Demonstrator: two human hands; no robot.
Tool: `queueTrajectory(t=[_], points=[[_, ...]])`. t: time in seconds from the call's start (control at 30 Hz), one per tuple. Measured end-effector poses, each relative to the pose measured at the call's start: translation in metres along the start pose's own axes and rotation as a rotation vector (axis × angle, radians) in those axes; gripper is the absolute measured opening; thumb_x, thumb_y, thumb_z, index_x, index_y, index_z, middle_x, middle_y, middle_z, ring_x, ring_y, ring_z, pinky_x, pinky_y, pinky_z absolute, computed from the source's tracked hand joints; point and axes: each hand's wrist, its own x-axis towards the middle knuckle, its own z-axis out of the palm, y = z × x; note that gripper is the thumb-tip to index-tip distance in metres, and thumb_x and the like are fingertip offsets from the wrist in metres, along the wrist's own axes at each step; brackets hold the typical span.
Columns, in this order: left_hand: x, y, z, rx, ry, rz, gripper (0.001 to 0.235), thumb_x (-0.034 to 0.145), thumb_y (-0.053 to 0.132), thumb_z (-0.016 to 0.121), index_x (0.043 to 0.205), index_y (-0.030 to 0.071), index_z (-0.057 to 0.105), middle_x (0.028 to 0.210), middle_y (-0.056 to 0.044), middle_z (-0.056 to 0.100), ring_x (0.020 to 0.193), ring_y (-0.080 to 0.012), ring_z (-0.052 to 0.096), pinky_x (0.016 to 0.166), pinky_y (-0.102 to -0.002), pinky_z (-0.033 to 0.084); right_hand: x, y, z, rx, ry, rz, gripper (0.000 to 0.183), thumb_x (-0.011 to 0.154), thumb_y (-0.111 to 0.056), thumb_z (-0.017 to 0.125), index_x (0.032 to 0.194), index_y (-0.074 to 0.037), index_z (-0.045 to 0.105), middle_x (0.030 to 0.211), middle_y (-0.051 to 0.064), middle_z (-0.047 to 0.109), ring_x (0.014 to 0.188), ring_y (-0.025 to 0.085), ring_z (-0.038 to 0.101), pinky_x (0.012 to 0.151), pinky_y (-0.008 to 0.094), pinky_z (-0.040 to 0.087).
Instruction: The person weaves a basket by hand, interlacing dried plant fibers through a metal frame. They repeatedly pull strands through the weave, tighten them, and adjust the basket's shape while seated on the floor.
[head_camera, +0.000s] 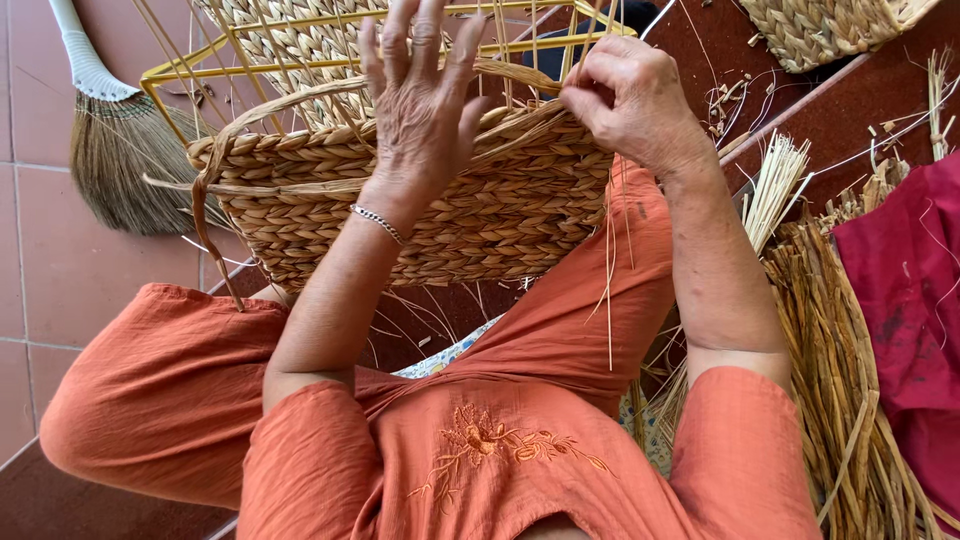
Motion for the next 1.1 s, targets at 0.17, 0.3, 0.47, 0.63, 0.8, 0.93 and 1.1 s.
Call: queueTrajectory(t=[0.17,0.3,0.47,0.63,0.8,0.93,1.1], points=[[-0.033,-0.019,0.016,0.235,-0.07,0.116,0.017,0.104,0.007,0.074,0.103,0.018,0.062,0.132,-0.01,0.056,0.123,-0.0278,0.051,0.109,-0.051,0.042,0.007,0.002,0.015,-0.053,0.167,0.075,0.014,0.103,-0.007,0.08,0.09,-0.002,0.076,0.083,0.007,0.071,0.075,0.017,0.07,0.066,0.033,0.058],[-0.06,-0.017,0.01,-0.047,-0.562,-0.272,0.013,0.11,0.01,0.06,0.123,0.013,0.062,0.1,-0.009,0.058,0.087,-0.0214,0.055,0.072,-0.043,0.055,0.008,0.0,0.024,-0.135,0.321,-0.017,0.011,0.099,-0.005,0.084,0.094,-0.004,0.074,0.083,0.007,0.072,0.073,0.017,0.071,0.065,0.031,0.058],[-0.055,-0.022,-0.011,0.245,-0.065,0.006,0.017,0.099,0.024,0.07,0.108,0.011,0.065,0.102,-0.01,0.058,0.096,-0.024,0.054,0.079,-0.044,0.049,0.012,-0.002,0.042,-0.127,0.451,-0.013,0.026,0.092,0.001,0.079,0.113,0.002,0.063,0.089,0.014,0.069,0.077,0.018,0.07,0.064,0.022,0.061],[-0.057,-0.002,0.007,0.208,-0.074,0.18,0.033,0.093,0.019,0.069,0.118,0.0,0.059,0.108,-0.014,0.059,0.104,-0.0271,0.054,0.088,-0.043,0.052,0.017,-0.006,0.048,-0.33,0.241,-0.157,0.017,0.103,0.006,0.075,0.113,-0.008,0.073,0.104,0.009,0.074,0.1,0.016,0.072,0.085,0.027,0.066],[-0.047,-0.012,0.024,0.267,-0.16,0.066,0.017,0.098,0.0,0.059,0.112,0.008,0.054,0.101,-0.011,0.061,0.098,-0.0232,0.059,0.086,-0.038,0.056,0.005,-0.014,0.001,-0.005,-0.08,-0.055,0.029,0.1,0.004,0.071,0.128,-0.003,0.073,0.119,0.014,0.075,0.109,0.023,0.071,0.097,0.035,0.061],[-0.02,-0.012,-0.005,0.175,-0.449,-0.153,0.008,0.112,0.014,0.051,0.117,0.009,0.056,0.087,-0.008,0.059,0.078,-0.02,0.056,0.067,-0.039,0.051,0.01,-0.022,-0.005,-0.059,-0.122,-0.08,0.034,0.087,-0.007,0.08,0.12,-0.004,0.075,0.109,0.012,0.076,0.099,0.026,0.069,0.091,0.037,0.059],[0.003,0.011,-0.063,0.413,0.33,0.167,0.021,0.099,0.028,0.072,0.114,0.016,0.062,0.095,-0.001,0.055,0.091,-0.0183,0.051,0.082,-0.043,0.045,0.015,-0.021,0.015,-0.084,0.006,-0.027,0.005,0.105,-0.008,0.078,0.11,-0.007,0.077,0.097,0.006,0.075,0.09,0.021,0.072,0.084,0.035,0.059]])
